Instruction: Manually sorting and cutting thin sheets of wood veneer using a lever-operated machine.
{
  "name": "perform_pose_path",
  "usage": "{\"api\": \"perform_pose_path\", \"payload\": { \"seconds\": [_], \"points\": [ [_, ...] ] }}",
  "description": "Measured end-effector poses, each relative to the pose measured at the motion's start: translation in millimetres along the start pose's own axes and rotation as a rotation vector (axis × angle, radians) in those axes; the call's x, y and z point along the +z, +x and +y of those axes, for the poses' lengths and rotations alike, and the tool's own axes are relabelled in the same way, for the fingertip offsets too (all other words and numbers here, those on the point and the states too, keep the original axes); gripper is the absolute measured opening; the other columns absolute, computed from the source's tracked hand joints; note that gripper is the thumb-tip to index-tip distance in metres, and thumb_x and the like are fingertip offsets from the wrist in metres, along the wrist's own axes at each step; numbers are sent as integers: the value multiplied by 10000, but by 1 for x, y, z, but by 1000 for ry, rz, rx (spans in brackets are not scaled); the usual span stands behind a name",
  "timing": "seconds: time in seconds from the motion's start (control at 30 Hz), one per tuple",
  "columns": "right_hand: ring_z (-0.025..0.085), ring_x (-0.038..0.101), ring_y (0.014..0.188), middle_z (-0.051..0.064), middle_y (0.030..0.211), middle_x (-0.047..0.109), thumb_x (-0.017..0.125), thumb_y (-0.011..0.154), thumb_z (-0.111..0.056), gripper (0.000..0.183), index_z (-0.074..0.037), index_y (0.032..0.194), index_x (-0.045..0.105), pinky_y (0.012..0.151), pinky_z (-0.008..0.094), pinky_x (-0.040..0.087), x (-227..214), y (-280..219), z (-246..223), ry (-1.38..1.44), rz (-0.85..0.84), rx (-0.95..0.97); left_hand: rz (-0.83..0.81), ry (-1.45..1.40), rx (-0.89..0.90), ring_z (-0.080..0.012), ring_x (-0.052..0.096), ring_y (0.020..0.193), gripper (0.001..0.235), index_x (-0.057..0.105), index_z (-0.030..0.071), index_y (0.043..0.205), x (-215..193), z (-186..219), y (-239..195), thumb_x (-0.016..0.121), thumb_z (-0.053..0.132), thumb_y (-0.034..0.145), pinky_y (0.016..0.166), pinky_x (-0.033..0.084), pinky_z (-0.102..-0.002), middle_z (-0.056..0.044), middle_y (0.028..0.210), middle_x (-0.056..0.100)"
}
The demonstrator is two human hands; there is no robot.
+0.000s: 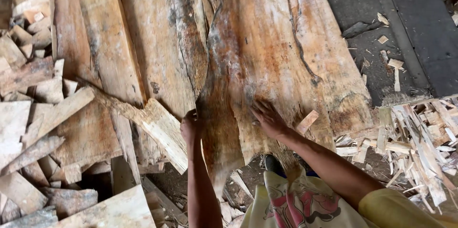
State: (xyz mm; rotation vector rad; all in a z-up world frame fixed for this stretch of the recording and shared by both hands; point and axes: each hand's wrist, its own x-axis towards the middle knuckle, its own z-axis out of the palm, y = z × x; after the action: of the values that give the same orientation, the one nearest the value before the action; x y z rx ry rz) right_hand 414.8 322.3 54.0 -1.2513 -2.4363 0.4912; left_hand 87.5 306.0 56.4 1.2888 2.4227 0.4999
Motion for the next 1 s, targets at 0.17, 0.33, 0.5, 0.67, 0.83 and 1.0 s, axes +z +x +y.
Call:
{"api": "perform_pose_path", "payload": {
  "seconds": [0.17,0.33,0.5,0.67,0.83,1.0],
  "points": [
    [311,584,1300,153,1432,558,609,790,90,649,-83,1413,554,1110,453,510,24,-31,36,-376,12,-63,-166,-243,20,-162,704,717,388,771,124,1266,-1,-8,6,621,237,927,618,585,-333,-86,953,776],
    [221,637,636,101,745,637,560,852,13,219,-8,1063,615,610,444,584,3,-123,78,-83,-405,331,-330,-619,138,-127,602,672,349,712,36,1066,-23,40,27,759,349,918,591,511,-339,28,797,708],
    [221,654,652,59,687,646,629,967,-397,350,-70,841,635,680,433,566,-49,-214,94,-147,-464,752,-397,-74,-5,-145,427,521,428,754,109,962,-38,95,70,637,519,1001,551,379,-363,-29,588,550],
    [256,642,721,140,804,673,689,878,-484,491,-12,992,621,639,444,561,-41,-249,113,-215,74,763,-443,52,133,-140,563,542,326,842,91,863,-15,128,94,736,394,917,587,517,-354,-51,643,692],
    [188,696,855,51,995,720,729,892,-429,555,-44,1279,629,771,398,577,-6,-248,153,647,-92,1149,-348,-104,366,-160,711,639,148,809,92,866,-42,200,38,826,229,814,689,588,-387,-109,750,784],
    [228,658,823,126,952,735,798,848,-234,447,25,1200,699,776,415,539,-33,-275,159,1125,98,1170,-369,-142,435,-157,693,599,114,783,65,885,-111,286,-70,728,162,863,600,620,-372,-117,767,763]
  ]
}}
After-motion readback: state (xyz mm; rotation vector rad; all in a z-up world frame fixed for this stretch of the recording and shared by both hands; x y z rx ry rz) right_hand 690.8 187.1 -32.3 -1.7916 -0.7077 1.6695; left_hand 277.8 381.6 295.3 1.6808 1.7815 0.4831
